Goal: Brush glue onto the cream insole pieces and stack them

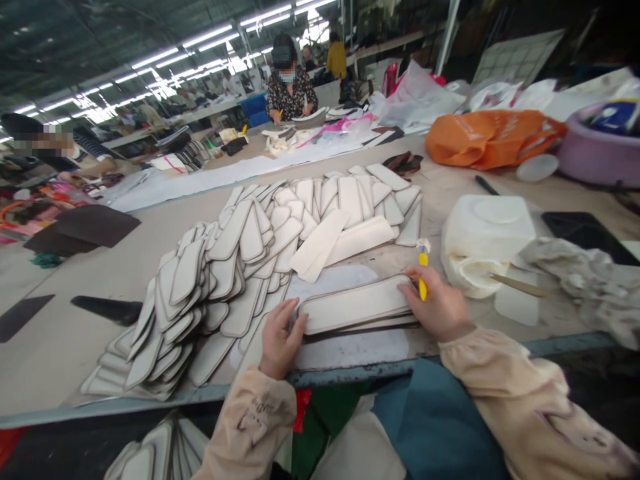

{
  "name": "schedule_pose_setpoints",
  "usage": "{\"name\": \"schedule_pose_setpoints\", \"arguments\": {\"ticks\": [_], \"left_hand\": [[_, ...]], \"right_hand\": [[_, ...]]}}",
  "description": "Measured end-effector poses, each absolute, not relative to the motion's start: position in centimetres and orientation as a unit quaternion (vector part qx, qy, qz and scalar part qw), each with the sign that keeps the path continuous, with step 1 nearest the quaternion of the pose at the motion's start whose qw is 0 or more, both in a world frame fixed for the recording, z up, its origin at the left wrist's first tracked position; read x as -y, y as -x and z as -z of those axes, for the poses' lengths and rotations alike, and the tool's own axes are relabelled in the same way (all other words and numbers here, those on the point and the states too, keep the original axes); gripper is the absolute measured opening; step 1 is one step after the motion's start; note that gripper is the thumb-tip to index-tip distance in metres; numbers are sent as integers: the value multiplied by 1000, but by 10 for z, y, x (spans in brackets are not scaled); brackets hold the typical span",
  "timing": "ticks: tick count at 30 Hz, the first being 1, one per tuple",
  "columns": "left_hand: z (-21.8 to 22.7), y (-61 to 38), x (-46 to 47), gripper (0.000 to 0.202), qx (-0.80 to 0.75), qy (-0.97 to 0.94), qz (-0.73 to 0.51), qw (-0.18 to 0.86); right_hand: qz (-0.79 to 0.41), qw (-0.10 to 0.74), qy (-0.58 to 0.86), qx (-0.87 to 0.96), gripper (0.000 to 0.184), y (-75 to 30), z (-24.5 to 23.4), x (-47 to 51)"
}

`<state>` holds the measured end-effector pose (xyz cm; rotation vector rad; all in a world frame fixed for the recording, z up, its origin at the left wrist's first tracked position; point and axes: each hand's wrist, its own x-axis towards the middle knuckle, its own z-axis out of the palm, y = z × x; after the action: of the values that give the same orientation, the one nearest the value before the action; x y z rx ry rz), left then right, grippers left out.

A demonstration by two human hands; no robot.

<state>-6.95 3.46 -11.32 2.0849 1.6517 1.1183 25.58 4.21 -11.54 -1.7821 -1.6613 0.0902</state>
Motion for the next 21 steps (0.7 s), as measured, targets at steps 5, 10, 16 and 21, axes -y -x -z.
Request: {"name": "schedule_pose_setpoints", "arguments": {"ticks": [5,10,16,21], "left_hand": [[119,64,-39,40,-609,-703,-339,142],[122,67,-39,42,-612,-698,-340,148],[121,66,-41,45,-615,-700,-336,138],[121,67,-42,40,-598,-707,-347,150]], "right_hand": [[26,304,675,672,23,-255,107,-39],[-22,303,546,780,21,-231,91,-32],[-116,206,399,886,32,-203,93,-26],[-110,193,444,868,33,-224,102,-21]]}}
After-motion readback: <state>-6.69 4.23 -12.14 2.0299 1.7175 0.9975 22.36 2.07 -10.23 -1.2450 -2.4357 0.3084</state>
